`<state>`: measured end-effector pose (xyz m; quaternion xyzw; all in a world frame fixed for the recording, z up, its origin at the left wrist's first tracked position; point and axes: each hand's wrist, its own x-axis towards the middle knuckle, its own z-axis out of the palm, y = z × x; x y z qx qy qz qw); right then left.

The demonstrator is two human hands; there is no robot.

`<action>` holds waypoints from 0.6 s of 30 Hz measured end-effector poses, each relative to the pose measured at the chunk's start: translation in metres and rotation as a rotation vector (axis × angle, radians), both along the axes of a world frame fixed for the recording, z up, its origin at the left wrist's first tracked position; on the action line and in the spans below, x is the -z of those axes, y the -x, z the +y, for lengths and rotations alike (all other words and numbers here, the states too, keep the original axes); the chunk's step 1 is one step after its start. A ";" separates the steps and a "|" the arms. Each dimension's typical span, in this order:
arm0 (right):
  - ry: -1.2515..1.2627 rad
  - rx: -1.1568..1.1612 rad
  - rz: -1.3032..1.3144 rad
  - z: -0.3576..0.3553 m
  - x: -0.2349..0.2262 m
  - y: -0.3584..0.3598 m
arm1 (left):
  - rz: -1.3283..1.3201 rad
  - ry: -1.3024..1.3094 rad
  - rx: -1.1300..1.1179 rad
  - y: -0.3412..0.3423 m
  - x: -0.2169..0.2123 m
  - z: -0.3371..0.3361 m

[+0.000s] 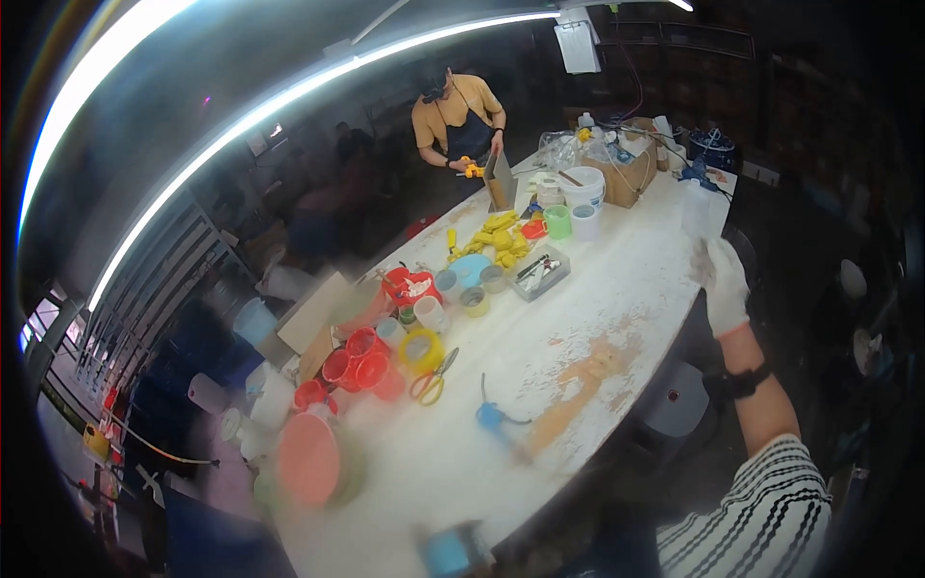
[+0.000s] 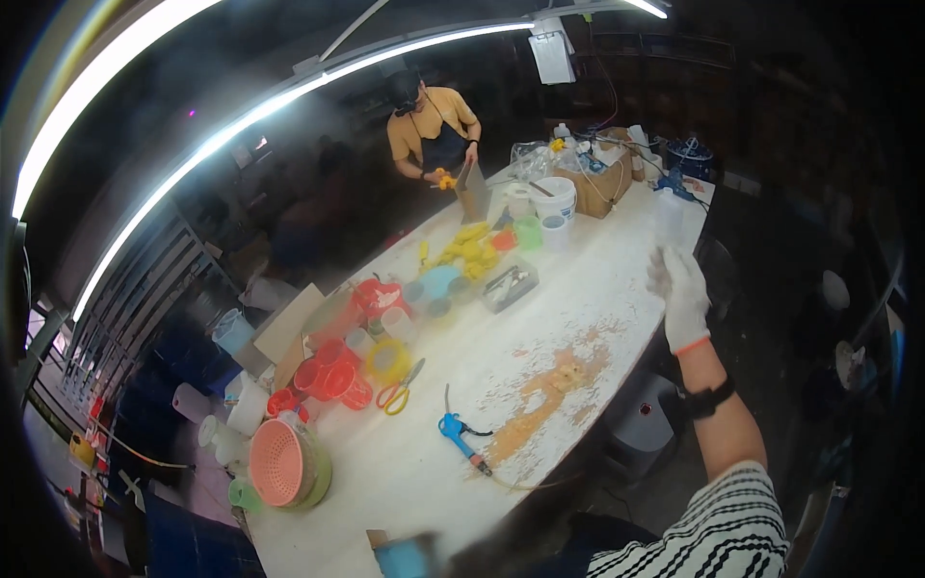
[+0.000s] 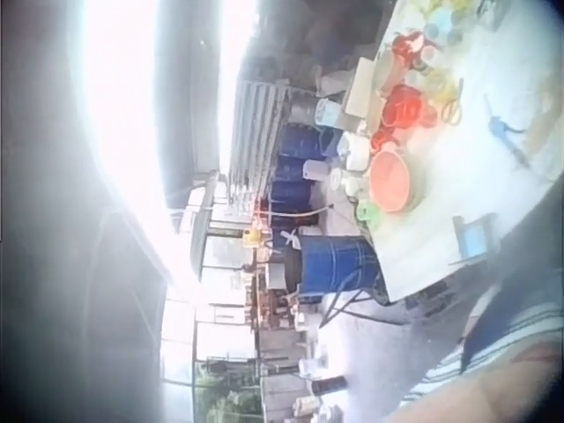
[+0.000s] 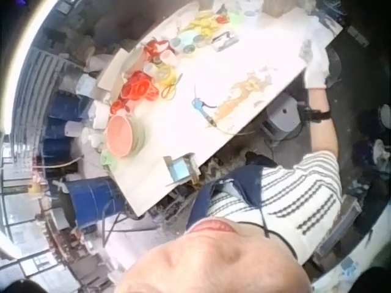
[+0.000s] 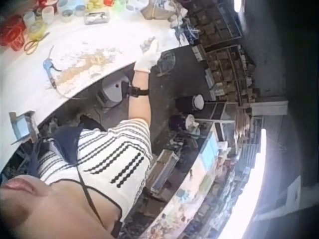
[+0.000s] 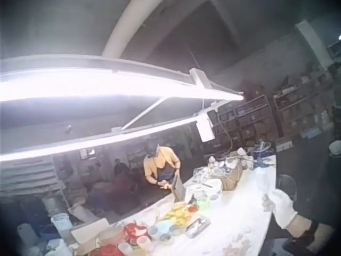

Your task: Removing excess material from a molded plastic part using a spatula and a trimming tool.

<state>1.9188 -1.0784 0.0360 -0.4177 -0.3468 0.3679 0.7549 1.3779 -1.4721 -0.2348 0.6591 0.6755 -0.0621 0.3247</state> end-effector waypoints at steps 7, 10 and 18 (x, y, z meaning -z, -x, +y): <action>0.736 -0.637 0.016 -0.170 0.171 0.100 | -0.097 0.116 -0.059 -0.071 0.018 -0.061; 0.721 -0.897 -0.201 -0.186 0.155 0.137 | -0.095 0.153 -0.059 -0.079 0.007 -0.085; 0.712 -0.753 -0.240 -0.186 0.148 0.117 | -0.045 -0.029 -0.088 -0.070 0.075 -0.119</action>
